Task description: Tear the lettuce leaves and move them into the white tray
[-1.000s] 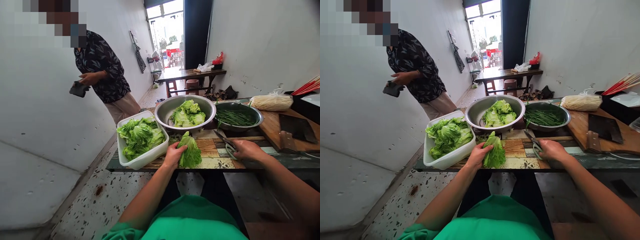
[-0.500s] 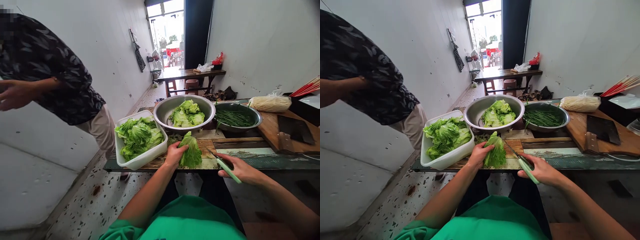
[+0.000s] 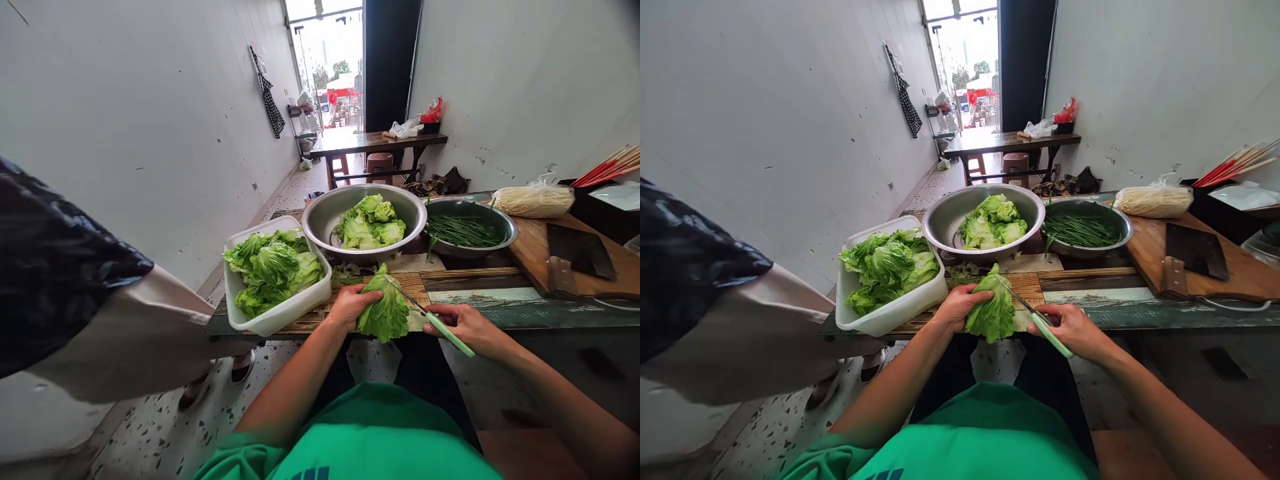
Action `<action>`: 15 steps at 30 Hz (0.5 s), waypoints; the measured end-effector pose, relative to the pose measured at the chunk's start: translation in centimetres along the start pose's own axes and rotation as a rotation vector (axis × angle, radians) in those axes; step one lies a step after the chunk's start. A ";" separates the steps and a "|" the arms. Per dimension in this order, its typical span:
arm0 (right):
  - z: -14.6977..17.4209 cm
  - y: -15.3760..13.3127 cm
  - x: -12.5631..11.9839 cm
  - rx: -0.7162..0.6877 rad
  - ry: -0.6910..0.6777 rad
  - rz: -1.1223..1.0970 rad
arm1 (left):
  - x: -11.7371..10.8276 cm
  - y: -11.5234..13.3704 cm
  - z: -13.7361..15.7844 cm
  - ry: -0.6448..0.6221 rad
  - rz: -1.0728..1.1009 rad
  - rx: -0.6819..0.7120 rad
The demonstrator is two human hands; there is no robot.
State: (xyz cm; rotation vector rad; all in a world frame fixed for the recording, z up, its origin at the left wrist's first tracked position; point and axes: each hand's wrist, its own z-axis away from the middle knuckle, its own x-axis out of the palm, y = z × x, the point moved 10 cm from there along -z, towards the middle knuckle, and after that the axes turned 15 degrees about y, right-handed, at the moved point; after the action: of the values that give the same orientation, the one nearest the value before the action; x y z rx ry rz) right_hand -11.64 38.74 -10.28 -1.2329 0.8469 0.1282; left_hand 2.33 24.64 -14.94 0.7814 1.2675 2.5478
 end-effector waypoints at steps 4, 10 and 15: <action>-0.1 0.3 -0.2 0.037 0.058 0.053 | 0.1 -0.5 -0.1 0.008 0.011 -0.066; 1.7 -1.0 1.2 0.111 -0.201 -0.067 | -1.0 0.0 -0.5 0.057 0.017 -0.069; 2.6 -1.4 1.9 0.134 -0.312 -0.127 | -1.3 0.9 -0.5 0.048 -0.061 0.033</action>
State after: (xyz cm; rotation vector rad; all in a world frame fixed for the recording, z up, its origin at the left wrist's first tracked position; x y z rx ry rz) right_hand -8.31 39.86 -10.17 -1.1023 0.4971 0.1538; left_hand 3.16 23.24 -15.00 0.6811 1.3305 2.5173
